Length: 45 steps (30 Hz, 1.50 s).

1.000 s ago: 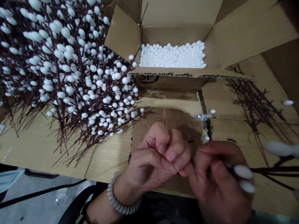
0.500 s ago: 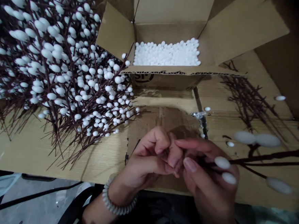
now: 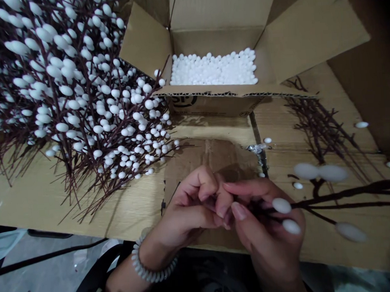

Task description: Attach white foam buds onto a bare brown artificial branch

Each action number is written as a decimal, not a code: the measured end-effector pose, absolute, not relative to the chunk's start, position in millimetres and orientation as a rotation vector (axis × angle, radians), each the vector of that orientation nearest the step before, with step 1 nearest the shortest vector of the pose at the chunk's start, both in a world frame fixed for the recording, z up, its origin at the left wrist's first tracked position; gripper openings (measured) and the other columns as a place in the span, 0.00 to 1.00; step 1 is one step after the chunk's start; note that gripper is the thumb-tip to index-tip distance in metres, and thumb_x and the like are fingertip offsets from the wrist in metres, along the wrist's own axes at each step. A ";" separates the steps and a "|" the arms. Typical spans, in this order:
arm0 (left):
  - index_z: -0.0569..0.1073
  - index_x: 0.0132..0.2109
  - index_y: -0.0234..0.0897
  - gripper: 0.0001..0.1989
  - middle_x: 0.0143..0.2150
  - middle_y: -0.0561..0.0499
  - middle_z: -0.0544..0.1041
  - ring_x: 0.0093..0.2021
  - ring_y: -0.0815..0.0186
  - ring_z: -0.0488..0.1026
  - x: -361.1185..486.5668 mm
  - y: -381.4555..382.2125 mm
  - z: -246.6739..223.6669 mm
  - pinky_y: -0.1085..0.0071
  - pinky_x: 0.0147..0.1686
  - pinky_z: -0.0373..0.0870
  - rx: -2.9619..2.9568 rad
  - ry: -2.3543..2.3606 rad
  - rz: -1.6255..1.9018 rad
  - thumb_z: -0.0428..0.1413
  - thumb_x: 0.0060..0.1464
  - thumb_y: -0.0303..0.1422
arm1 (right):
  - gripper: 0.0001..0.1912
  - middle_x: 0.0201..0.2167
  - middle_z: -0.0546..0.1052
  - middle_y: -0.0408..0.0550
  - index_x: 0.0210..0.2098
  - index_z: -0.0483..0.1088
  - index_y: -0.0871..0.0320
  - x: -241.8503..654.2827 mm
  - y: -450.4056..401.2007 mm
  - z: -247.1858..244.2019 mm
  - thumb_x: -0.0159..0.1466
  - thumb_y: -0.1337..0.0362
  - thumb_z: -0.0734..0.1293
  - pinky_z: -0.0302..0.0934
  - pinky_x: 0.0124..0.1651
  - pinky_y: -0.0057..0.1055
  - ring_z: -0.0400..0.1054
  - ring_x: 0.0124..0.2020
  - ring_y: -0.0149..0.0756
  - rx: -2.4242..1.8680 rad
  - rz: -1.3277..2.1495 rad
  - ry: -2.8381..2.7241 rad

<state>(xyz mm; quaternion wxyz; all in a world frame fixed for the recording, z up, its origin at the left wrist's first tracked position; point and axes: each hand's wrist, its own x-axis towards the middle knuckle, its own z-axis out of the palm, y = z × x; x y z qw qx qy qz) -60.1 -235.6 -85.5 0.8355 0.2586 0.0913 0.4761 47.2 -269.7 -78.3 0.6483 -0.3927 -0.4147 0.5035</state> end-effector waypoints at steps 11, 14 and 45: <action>0.54 0.28 0.39 0.19 0.24 0.58 0.62 0.25 0.72 0.61 -60.5 -236.7 -84.9 0.79 0.27 0.61 0.557 0.253 1.003 0.60 0.44 0.22 | 0.16 0.25 0.78 0.39 0.42 0.77 0.51 46.2 -270.6 -77.9 0.62 0.77 0.65 0.67 0.26 0.20 0.71 0.25 0.26 -0.934 1.124 -0.944; 0.54 0.28 0.38 0.20 0.24 0.59 0.61 0.25 0.73 0.61 -60.8 -236.7 -84.5 0.79 0.28 0.61 0.552 0.241 1.007 0.60 0.45 0.22 | 0.17 0.26 0.78 0.39 0.43 0.77 0.51 47.0 -270.2 -77.3 0.61 0.77 0.67 0.66 0.24 0.19 0.70 0.24 0.26 -0.925 1.124 -0.968; 0.52 0.28 0.39 0.18 0.25 0.57 0.58 0.23 0.73 0.55 -62.6 -233.7 -83.3 0.79 0.24 0.59 0.490 0.156 0.980 0.55 0.39 0.19 | 0.08 0.23 0.67 0.38 0.42 0.79 0.46 54.2 -272.1 -82.5 0.65 0.62 0.70 0.62 0.21 0.21 0.60 0.23 0.27 -1.098 1.059 -0.865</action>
